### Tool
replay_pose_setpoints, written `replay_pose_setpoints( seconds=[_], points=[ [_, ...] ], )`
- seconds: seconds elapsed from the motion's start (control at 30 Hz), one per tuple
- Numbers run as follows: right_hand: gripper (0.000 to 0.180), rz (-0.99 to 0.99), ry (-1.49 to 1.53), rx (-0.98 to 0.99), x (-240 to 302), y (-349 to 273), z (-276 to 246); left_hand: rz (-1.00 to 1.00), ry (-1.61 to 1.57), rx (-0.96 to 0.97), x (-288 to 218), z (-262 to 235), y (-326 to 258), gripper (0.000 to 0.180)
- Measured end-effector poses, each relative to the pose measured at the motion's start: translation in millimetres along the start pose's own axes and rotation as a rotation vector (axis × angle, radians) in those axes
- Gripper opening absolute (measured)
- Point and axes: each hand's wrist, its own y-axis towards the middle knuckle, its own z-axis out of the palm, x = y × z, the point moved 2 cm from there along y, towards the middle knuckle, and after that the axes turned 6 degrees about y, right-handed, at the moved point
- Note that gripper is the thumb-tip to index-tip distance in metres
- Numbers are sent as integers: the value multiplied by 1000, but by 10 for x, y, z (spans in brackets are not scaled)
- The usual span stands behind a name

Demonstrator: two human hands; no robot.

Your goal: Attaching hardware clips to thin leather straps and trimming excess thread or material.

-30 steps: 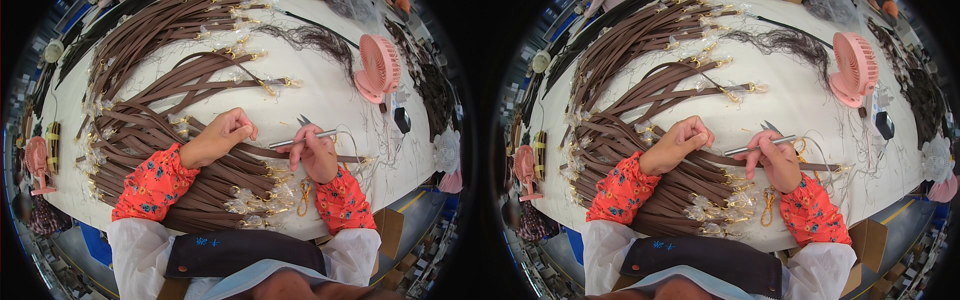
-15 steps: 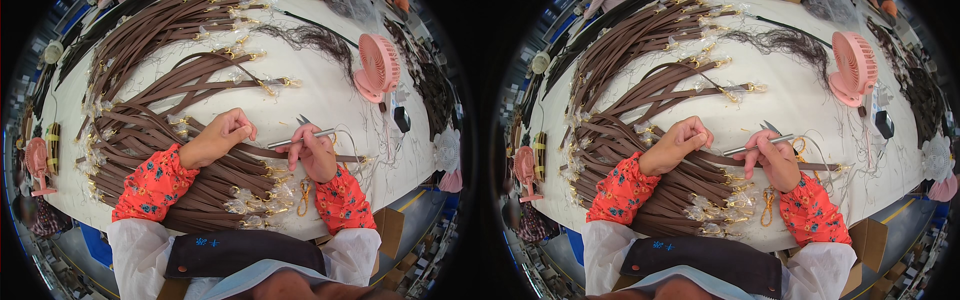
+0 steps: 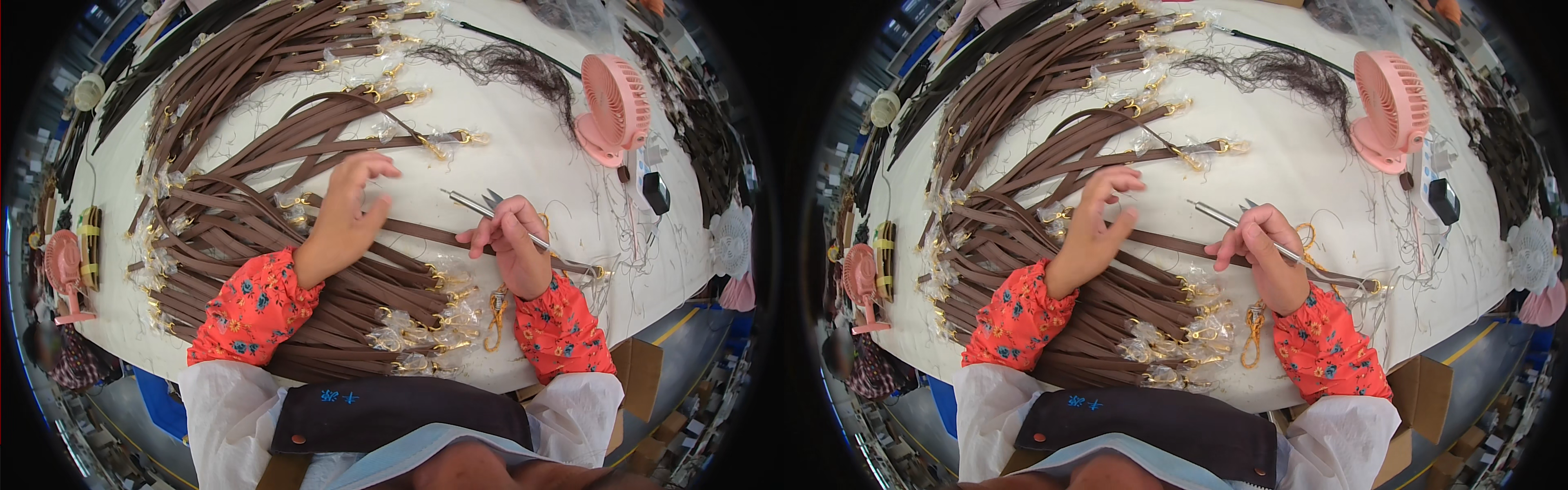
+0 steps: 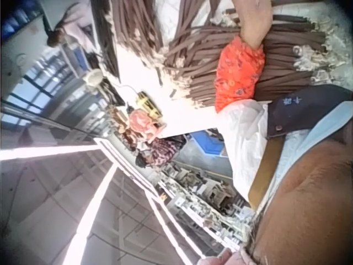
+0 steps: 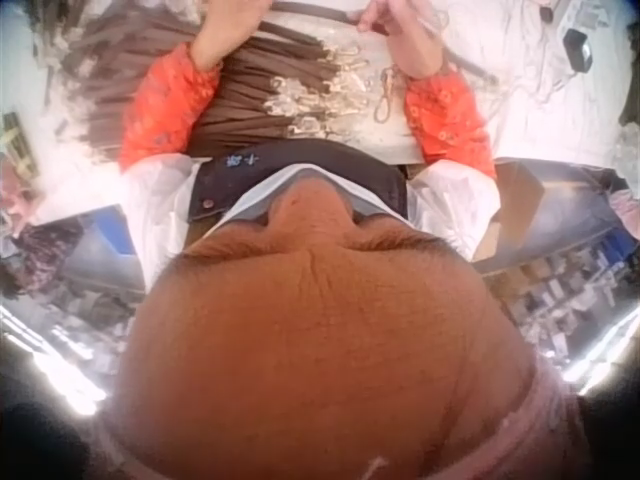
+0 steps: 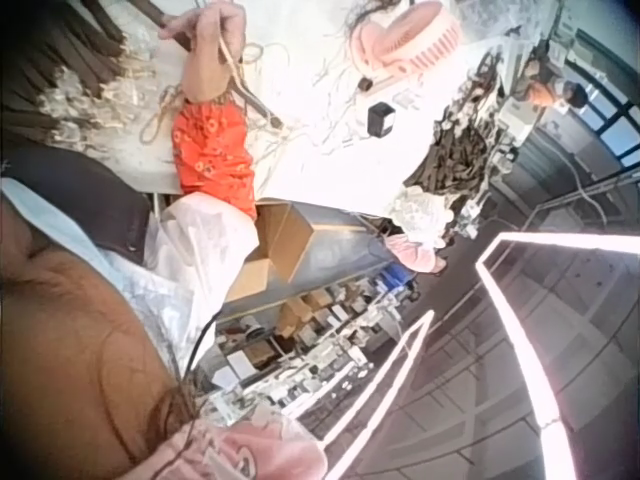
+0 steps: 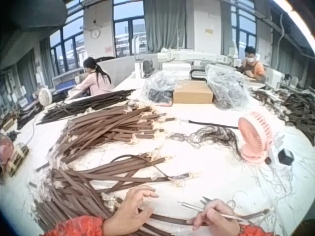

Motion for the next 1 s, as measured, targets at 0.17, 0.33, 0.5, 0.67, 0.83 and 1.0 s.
replay_pose_setpoints(
  seconds=[0.17, 0.33, 0.5, 0.67, 0.83, 1.0],
  points=[
    [27, -132, -510, -62, 72, 0, 90, 271, 404, 394, -80, 98, -92, 23],
    [10, -446, -1048, 30, 83, 28, 147, 280, 399, 372, -180, 12, -66, 24],
    [18, -668, -1316, -34, 357, -29, 72, 418, 463, 3, -521, -538, 90, 21],
    [26, -746, -1373, -182, 512, -56, -21, 386, 676, -455, -636, -1332, -23, 4],
    [31, -770, -1432, 22, 466, -125, 197, 34, 680, -535, -352, -1997, -347, 7],
    [30, -576, -1102, 375, 180, -203, 405, -311, 1090, -250, -85, -2232, -655, 10]
  ],
)
